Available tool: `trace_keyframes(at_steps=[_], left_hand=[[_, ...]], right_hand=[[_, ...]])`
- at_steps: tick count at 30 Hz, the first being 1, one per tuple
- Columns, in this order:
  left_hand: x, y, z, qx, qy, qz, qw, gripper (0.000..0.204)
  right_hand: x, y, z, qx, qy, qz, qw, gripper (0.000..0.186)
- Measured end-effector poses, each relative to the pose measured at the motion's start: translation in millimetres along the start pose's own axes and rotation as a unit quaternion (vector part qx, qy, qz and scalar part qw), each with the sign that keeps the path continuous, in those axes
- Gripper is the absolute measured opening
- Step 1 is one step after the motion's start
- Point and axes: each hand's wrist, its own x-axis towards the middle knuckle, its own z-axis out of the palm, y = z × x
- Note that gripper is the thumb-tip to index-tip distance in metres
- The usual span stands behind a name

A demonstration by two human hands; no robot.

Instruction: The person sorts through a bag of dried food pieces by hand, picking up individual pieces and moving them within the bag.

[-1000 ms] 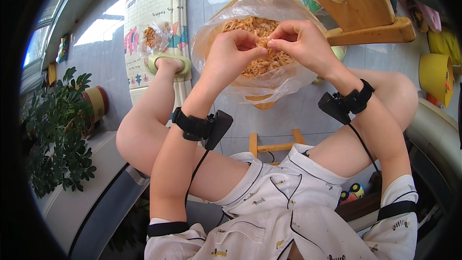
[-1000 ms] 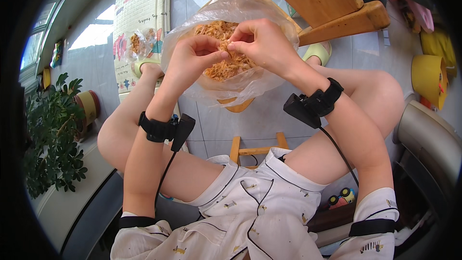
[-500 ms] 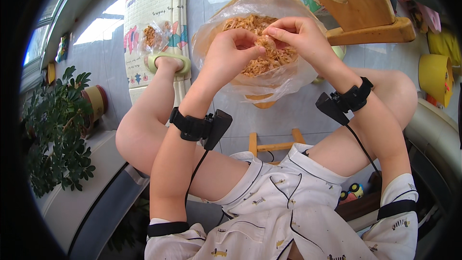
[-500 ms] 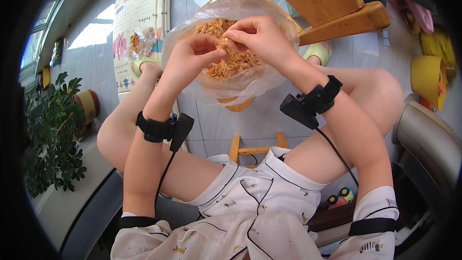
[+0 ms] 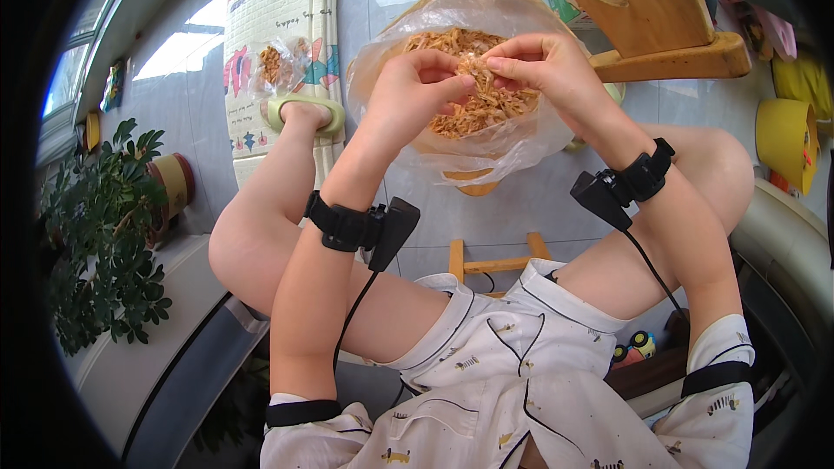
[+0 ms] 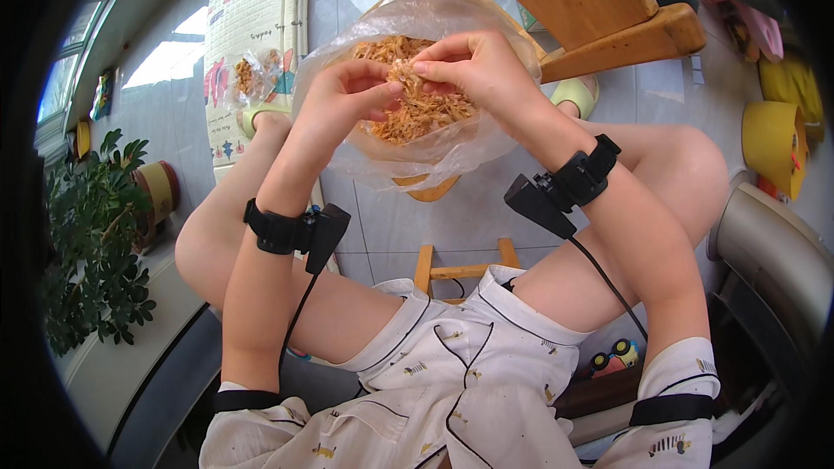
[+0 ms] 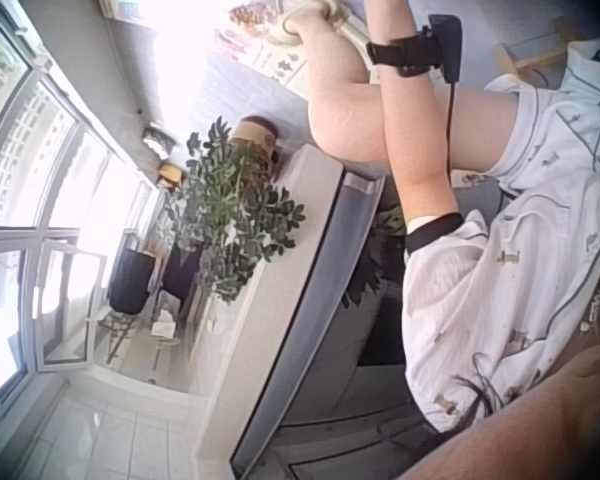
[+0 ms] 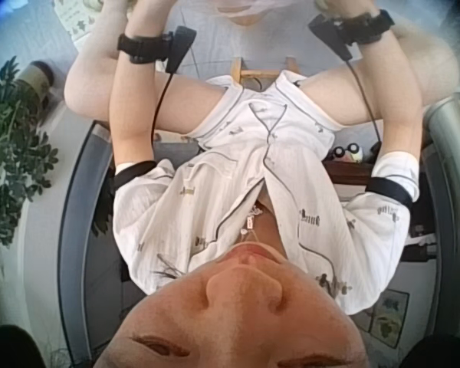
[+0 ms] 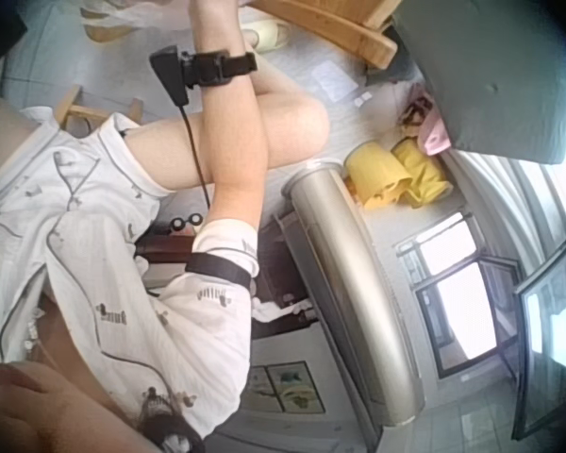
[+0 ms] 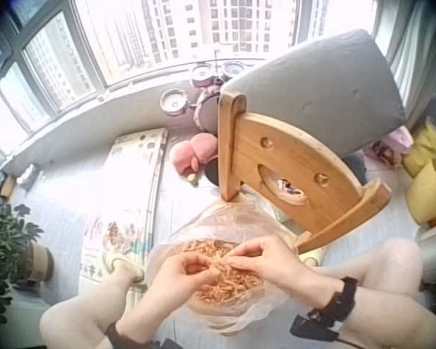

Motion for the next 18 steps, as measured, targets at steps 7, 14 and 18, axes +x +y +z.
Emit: trace_keyframes(at_steps=[7, 14, 18], left_hand=[[2.5, 0.0, 0.1, -0.024, 0.003, -0.009, 1.000, 0.026], [2.3, -0.8, 4.9, -0.038, 0.008, -0.009, 0.999, 0.026], [2.5, -2.6, 6.8, -0.032, 0.009, -0.003, 0.999, 0.025]], right_hand=[[-1.1, -3.0, 3.4, -0.141, -0.021, -0.046, 0.989, 0.021], [4.0, 14.0, 4.6, -0.170, 0.007, -0.094, 0.981, 0.017], [2.6, 14.1, 6.9, -0.202, 0.025, -0.106, 0.973, 0.015]])
